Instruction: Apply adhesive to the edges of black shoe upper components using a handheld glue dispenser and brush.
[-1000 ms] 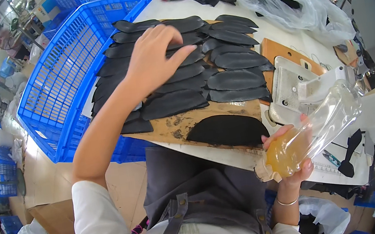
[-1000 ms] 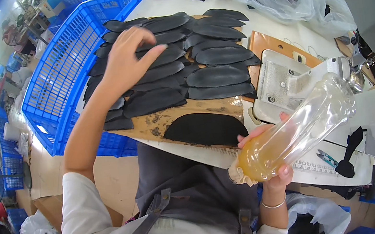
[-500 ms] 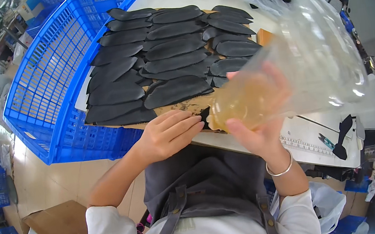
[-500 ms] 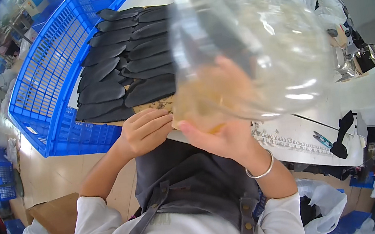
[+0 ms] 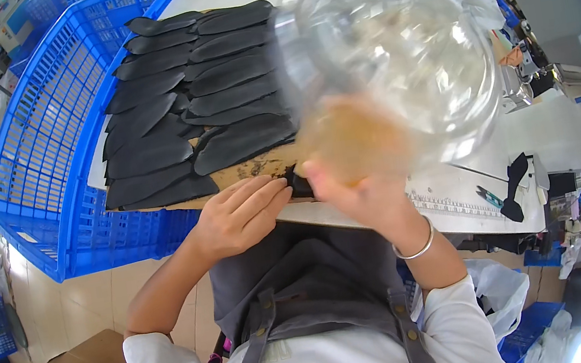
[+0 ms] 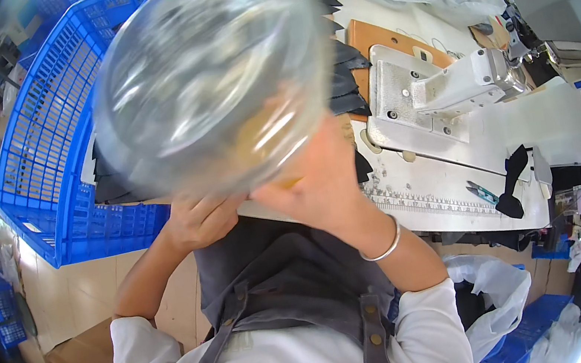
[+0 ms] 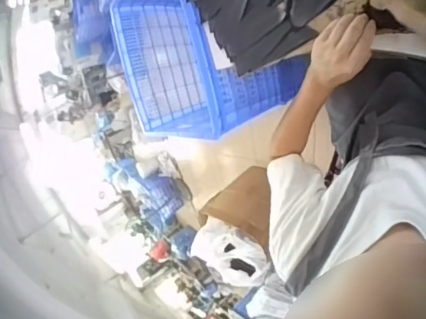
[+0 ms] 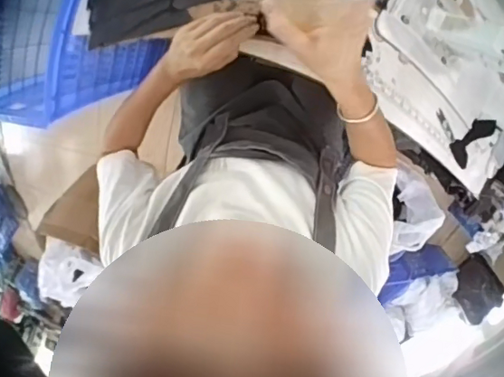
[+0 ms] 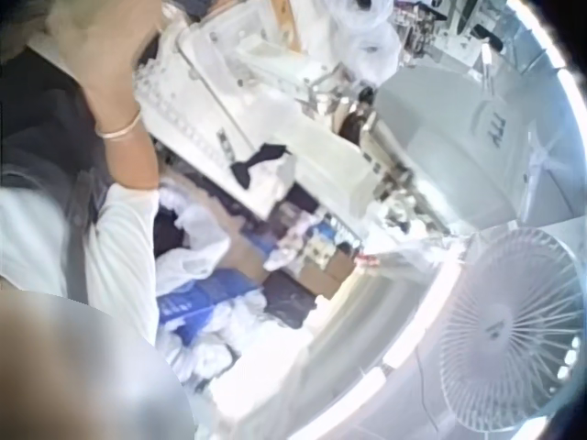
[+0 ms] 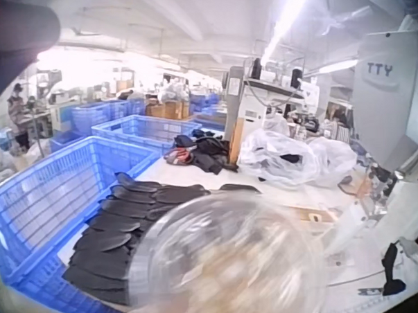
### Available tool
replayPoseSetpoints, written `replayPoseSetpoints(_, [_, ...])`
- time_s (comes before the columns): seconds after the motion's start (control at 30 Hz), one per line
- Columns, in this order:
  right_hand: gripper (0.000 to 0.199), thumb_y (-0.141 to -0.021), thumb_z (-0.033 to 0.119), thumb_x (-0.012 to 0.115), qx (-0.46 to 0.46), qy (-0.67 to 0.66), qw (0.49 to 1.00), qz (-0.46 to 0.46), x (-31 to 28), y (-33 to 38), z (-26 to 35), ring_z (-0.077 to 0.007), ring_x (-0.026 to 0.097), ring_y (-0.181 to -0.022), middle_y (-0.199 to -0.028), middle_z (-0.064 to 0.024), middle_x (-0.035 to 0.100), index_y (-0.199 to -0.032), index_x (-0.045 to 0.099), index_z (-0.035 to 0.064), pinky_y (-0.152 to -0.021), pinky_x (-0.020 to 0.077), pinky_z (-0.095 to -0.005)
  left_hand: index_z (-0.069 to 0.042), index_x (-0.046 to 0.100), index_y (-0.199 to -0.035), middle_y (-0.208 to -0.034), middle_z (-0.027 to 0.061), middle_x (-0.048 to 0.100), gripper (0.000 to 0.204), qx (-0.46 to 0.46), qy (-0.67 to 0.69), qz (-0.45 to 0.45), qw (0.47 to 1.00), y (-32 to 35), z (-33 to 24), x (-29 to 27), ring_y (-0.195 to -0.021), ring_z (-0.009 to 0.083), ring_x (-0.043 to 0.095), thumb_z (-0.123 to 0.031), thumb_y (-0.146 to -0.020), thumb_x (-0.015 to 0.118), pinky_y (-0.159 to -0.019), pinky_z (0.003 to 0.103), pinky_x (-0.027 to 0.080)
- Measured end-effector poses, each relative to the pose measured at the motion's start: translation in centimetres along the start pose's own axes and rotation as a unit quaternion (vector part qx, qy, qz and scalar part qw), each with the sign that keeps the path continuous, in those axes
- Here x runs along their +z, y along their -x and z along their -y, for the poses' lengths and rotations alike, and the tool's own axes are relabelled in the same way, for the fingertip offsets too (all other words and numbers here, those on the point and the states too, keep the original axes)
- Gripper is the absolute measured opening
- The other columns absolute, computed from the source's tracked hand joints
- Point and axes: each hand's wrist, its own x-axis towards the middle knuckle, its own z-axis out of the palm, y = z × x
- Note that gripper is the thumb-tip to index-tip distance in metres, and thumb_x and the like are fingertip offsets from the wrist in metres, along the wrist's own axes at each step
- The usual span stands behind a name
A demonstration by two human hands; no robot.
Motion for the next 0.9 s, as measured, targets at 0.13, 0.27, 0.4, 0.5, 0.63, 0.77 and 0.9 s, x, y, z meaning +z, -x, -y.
replayPoseSetpoints(0.13, [0.040,-0.068,0.016,0.073,0.040,0.086,0.990,-0.101,-2.9,1.9,-1.7,-0.0297,0.052,-0.099,-0.107,-0.0145,0.053,-0.102,0.057,-0.0008,-0.087,0.0410,-0.0411,0.000,0.063,-0.093,-0.098,0.0105,0.062,0.029,-0.031,0.044,-0.008,0.999,0.1,0.1,0.3,-0.086,0.0242,0.063,0.001,-0.064,0.059,-0.074,0.033,0.053])
replayPoseSetpoints(0.27, [0.067,-0.072,0.012,0.071,0.108,0.075,0.960,-0.246,-6.1,4.7,-2.5,-0.0265,0.052,-0.104,-0.113,-0.0186,0.052,-0.126,0.033,-0.0015,-0.089,0.0439,-0.0369,-0.001,0.064,-0.094,-0.098,0.0103,0.062,0.028,-0.037,0.046,-0.005,0.998,0.1,0.1,0.3,-0.088,0.0234,0.063,-0.001,-0.066,0.059,-0.076,0.033,0.053])
replayPoseSetpoints(0.4, [0.082,-0.075,0.017,0.070,0.117,-0.138,0.948,-0.263,-5.4,4.0,0.0,-0.0262,0.052,-0.106,-0.119,-0.0215,0.049,-0.136,0.018,0.0023,-0.089,0.0455,-0.0376,0.000,0.063,-0.092,-0.096,0.0097,0.063,0.028,-0.035,0.043,-0.010,0.998,0.1,0.0,0.2,-0.085,0.0231,0.063,0.000,-0.065,0.059,-0.074,0.033,0.053])
replayPoseSetpoints(0.5, [0.079,-0.076,0.024,0.070,-0.008,-0.035,0.993,-0.110,-2.4,3.0,0.1,-0.0283,0.052,-0.105,-0.119,-0.0212,0.049,-0.134,0.022,0.0014,-0.088,0.0461,-0.0365,0.000,0.063,-0.091,-0.095,0.0096,0.063,0.029,-0.036,0.052,-0.018,0.998,-0.3,0.0,0.3,-0.083,0.0230,0.063,0.000,-0.062,0.060,-0.072,0.033,0.053])
replayPoseSetpoints(0.63, [0.080,-0.060,0.024,0.080,0.071,-0.040,0.995,0.062,0.5,1.9,1.0,-0.0330,0.051,-0.109,-0.121,-0.0168,0.049,-0.126,0.041,0.0027,-0.092,0.0414,-0.0374,0.001,0.063,-0.091,-0.098,0.0094,0.062,0.031,-0.048,0.083,0.019,0.995,0.9,0.2,-0.1,-0.085,0.0252,0.062,0.000,-0.060,0.063,-0.073,0.033,0.052])
replayPoseSetpoints(0.77, [0.070,-0.063,0.024,0.079,-0.013,-0.054,0.998,-0.020,-1.1,2.2,0.0,-0.0336,0.053,-0.104,-0.116,-0.0178,0.051,-0.121,0.046,0.0013,-0.088,0.0441,-0.0390,-0.001,0.063,-0.095,-0.100,0.0095,0.062,0.034,-0.048,0.067,0.012,0.997,-0.2,-0.2,-0.4,-0.088,0.0251,0.062,0.000,-0.061,0.062,-0.075,0.033,0.052])
replayPoseSetpoints(0.9, [0.053,-0.073,0.018,0.073,0.062,0.094,0.993,-0.027,-5.6,5.5,-2.1,-0.0222,0.055,-0.100,-0.114,-0.0123,0.054,-0.117,0.050,0.0009,-0.084,0.0458,-0.0352,-0.001,0.063,-0.099,-0.101,0.0094,0.062,0.038,-0.041,0.037,0.036,0.998,-0.5,-0.2,-0.4,-0.088,0.0243,0.062,0.001,-0.062,0.061,-0.075,0.033,0.052])
